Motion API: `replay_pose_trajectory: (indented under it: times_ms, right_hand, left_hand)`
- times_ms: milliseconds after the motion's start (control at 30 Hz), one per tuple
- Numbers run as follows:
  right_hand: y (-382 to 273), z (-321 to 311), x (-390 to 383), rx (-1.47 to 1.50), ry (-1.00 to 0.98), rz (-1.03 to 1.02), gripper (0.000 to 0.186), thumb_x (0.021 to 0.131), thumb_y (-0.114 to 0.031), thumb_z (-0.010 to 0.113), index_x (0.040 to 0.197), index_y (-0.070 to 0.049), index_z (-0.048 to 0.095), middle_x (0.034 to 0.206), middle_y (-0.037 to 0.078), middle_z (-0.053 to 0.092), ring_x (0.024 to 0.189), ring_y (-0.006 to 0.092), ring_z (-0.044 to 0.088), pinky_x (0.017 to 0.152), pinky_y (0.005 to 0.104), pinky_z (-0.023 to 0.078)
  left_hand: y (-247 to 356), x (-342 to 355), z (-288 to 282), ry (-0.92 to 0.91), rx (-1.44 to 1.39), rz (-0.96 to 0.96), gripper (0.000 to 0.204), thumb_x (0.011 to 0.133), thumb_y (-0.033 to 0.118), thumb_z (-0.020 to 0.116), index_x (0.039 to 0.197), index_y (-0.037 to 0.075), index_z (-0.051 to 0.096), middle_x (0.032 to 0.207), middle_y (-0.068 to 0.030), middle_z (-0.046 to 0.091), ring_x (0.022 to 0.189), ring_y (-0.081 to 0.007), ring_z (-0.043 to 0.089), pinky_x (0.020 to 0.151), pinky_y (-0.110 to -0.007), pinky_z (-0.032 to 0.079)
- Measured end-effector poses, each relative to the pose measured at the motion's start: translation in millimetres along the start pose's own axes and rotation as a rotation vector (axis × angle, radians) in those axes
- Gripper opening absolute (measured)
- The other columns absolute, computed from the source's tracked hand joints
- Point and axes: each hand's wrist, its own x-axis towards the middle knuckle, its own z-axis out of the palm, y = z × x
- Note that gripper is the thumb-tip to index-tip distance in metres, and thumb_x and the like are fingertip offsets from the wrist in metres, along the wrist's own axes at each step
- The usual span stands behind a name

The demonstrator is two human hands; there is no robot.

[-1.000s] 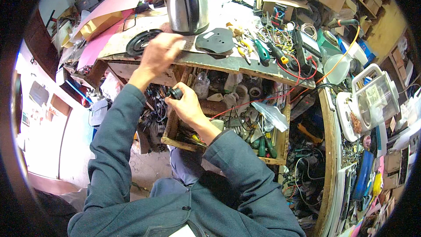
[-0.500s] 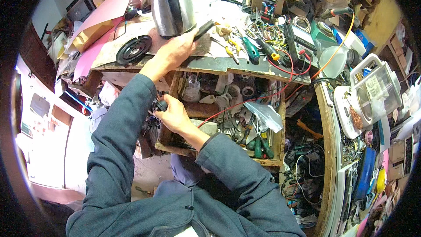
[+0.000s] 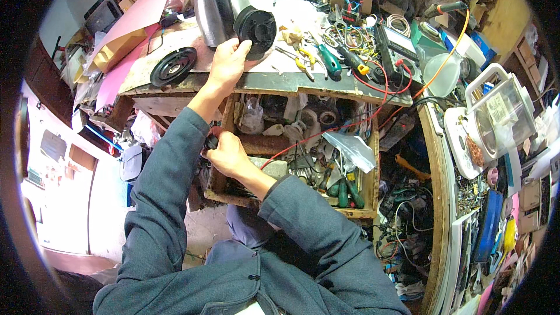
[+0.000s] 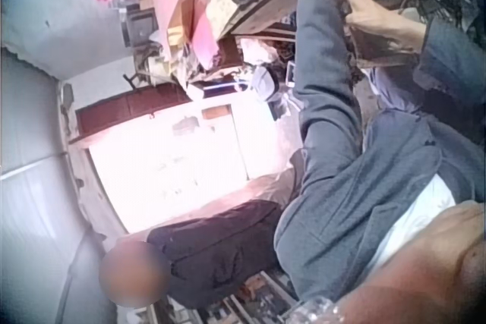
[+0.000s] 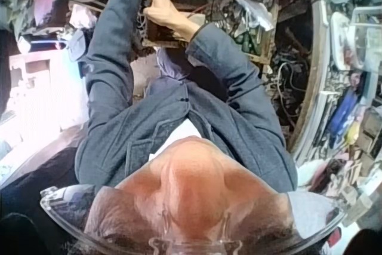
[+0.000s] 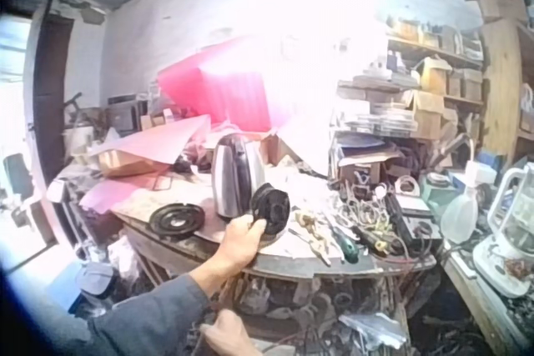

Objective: The person disassembles a small electric kettle by removing the base and unscrewing the bottom plate. They inspect the internal wiring and components, then reassemble the base and plate using a screwdriver.

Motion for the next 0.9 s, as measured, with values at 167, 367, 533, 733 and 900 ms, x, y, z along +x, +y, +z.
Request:
replay_pose_trajectory:
  times_ms: [167, 367, 533, 733, 900]
  right_hand:
    - [1.9, -2.0, -1.6, -0.025, 0.028, -0.073, 0.039, 0.076, -0.014, 0.077, 0.11, 0.003, 0.067, 0.096, 0.021, 0.072, 0.091, 0.0298, 0.069, 0.084, 0.0396, 0.052]
    - [2.0, -2.5, -4.7, -0.078, 0.032, -0.059, 0.034, 0.078, -0.015, 0.079, 0.103, 0.001, 0.063, 0.081, 0.012, 0.064, 0.076, 0.0191, 0.063, 0.074, 0.0367, 0.051]
    - [-5.8, -1.4, -6.7, -0.092, -0.014, -0.062, 0.038, 0.074, -0.017, 0.076, 0.105, 0.002, 0.064, 0.093, 0.022, 0.068, 0.091, 0.0337, 0.068, 0.082, 0.0429, 0.051]
    - [-10.3, -2.8, -7.5, -0.116, -0.018, -0.056, 0.039, 0.074, -0.018, 0.075, 0.106, 0.001, 0.064, 0.093, 0.022, 0.068, 0.088, 0.0333, 0.067, 0.081, 0.0421, 0.051]
    - [-7.6, 1.5, -7.1, -0.066, -0.066, -0.046, 0.038, 0.074, -0.017, 0.075, 0.106, 0.0, 0.065, 0.094, 0.022, 0.069, 0.091, 0.0333, 0.068, 0.082, 0.0421, 0.051]
  left_hand:
    - [21.5, -6.5, 3.1, -0.141, -0.299, -0.142, 0.022, 0.103, 0.015, 0.058, 0.103, -0.006, 0.064, 0.1, -0.014, 0.071, 0.087, -0.0215, 0.073, 0.079, -0.034, 0.064]
    - [9.7, 8.1, -26.5, -0.09, -0.276, -0.214, 0.022, 0.105, 0.016, 0.055, 0.107, -0.004, 0.063, 0.102, -0.016, 0.072, 0.09, -0.0236, 0.074, 0.081, -0.036, 0.065]
    - [-2.5, 16.3, -51.6, -0.066, -0.232, -0.206, 0.02, 0.104, 0.015, 0.056, 0.104, -0.003, 0.064, 0.095, -0.0113, 0.071, 0.084, -0.0196, 0.072, 0.081, -0.037, 0.065]
    - [4.3, 19.9, -77.3, -0.126, -0.177, -0.228, 0.022, 0.104, 0.013, 0.053, 0.108, -0.006, 0.064, 0.104, -0.0156, 0.072, 0.089, -0.021, 0.074, 0.082, -0.036, 0.065]
    - [18.7, 16.3, -58.9, -0.161, -0.416, -0.306, 0.02, 0.104, 0.011, 0.051, 0.106, -0.006, 0.061, 0.103, -0.016, 0.07, 0.088, -0.0248, 0.073, 0.079, -0.043, 0.067]
